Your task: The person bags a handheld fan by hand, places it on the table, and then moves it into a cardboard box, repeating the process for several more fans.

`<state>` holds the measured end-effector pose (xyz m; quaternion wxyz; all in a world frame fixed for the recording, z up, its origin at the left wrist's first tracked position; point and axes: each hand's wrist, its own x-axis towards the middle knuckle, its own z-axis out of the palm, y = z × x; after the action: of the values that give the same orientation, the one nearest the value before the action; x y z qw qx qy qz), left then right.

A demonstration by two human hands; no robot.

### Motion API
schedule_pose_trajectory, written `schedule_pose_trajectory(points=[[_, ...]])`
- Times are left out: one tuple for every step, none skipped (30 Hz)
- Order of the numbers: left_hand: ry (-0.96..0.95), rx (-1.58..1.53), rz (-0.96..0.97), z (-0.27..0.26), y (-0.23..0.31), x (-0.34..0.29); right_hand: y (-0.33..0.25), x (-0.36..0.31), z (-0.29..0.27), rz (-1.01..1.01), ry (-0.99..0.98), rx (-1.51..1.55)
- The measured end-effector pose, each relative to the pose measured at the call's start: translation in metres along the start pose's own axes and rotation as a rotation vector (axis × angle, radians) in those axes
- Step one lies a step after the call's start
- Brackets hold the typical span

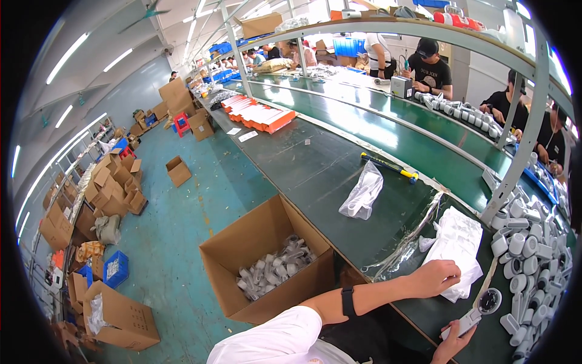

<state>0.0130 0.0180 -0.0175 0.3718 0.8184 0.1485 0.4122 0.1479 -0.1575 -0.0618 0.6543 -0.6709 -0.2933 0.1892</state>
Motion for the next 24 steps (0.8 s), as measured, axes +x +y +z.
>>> schedule_pose_trajectory(points=[[-0.015, -0.006, -0.015, -0.001, 0.003, 0.0, 0.0, 0.0, 0.0, 0.002, -0.002, 0.003], [-0.015, -0.006, -0.015, -0.001, 0.005, -0.001, 0.0, 0.0, 0.0, 0.002, -0.002, 0.004], [-0.028, -0.027, -0.031, -0.001, 0.007, -0.001, 0.0, 0.0, 0.0, -0.004, 0.006, -0.009], [-0.042, -0.049, -0.048, -0.001, 0.008, -0.001, 0.0, 0.0, 0.0, -0.01, 0.015, -0.021], [-0.042, -0.049, -0.047, 0.0, 0.009, -0.002, -0.001, 0.0, 0.0, -0.01, 0.014, -0.021], [-0.045, -0.068, -0.048, 0.002, 0.009, -0.003, -0.002, -0.001, -0.001, -0.01, 0.005, -0.026], [-0.047, -0.087, -0.05, 0.004, 0.009, -0.005, -0.003, -0.001, -0.001, -0.01, -0.004, -0.031], [-0.048, -0.089, -0.048, 0.007, 0.01, -0.006, -0.003, -0.002, -0.001, -0.01, -0.002, -0.032], [-0.053, -0.108, -0.055, 0.009, 0.011, -0.007, -0.001, -0.003, 0.0, -0.048, 0.019, -0.019], [-0.059, -0.127, -0.062, 0.012, 0.011, -0.008, 0.001, -0.003, 0.001, -0.087, 0.04, -0.007], [-0.061, -0.132, -0.059, 0.016, 0.011, -0.011, 0.01, -0.002, 0.0, -0.088, 0.045, -0.01], [-0.056, -0.157, -0.028, 0.021, 0.011, -0.012, 0.023, 0.001, -0.002, -0.086, 0.027, 0.094], [-0.051, -0.183, 0.003, 0.027, 0.011, -0.014, 0.032, 0.003, -0.005, -0.085, 0.009, 0.198], [-0.034, -0.205, -0.052, 0.026, 0.016, -0.02, 0.028, 0.0, 0.002, -0.08, -0.013, 0.209], [-0.04, -0.219, -0.046, 0.031, 0.017, -0.021, 0.022, -0.003, 0.007, -0.057, 0.025, 0.223], [-0.075, -0.252, -0.094, 0.034, 0.018, -0.021, 0.016, -0.005, 0.012, -0.034, 0.063, 0.238], [-0.105, -0.274, -0.147, 0.036, 0.021, -0.024, 0.011, -0.007, 0.015, -0.034, 0.065, 0.235], [-0.077, -0.271, -0.132, 0.038, 0.022, -0.026, 0.007, -0.007, 0.019, 0.017, 0.063, 0.243], [-0.078, -0.274, -0.132, 0.04, 0.023, -0.028, 0.002, -0.007, 0.023, 0.068, 0.061, 0.251], [-0.097, -0.302, -0.157, 0.04, 0.022, -0.029, -0.005, -0.008, 0.031, 0.121, 0.121, 0.25], [-0.116, -0.331, -0.182, 0.041, 0.022, -0.03, -0.002, -0.006, 0.03, 0.12, 0.124, 0.249], [-0.117, -0.332, -0.181, 0.041, 0.022, -0.031, 0.003, -0.003, 0.029, 0.133, 0.099, 0.269], [-0.103, -0.344, -0.182, 0.042, 0.022, -0.031, 0.005, -0.001, 0.029, 0.147, 0.077, 0.288], [-0.088, -0.356, -0.184, 0.042, 0.023, -0.032, 0.007, -0.001, 0.031, 0.147, 0.08, 0.287]])
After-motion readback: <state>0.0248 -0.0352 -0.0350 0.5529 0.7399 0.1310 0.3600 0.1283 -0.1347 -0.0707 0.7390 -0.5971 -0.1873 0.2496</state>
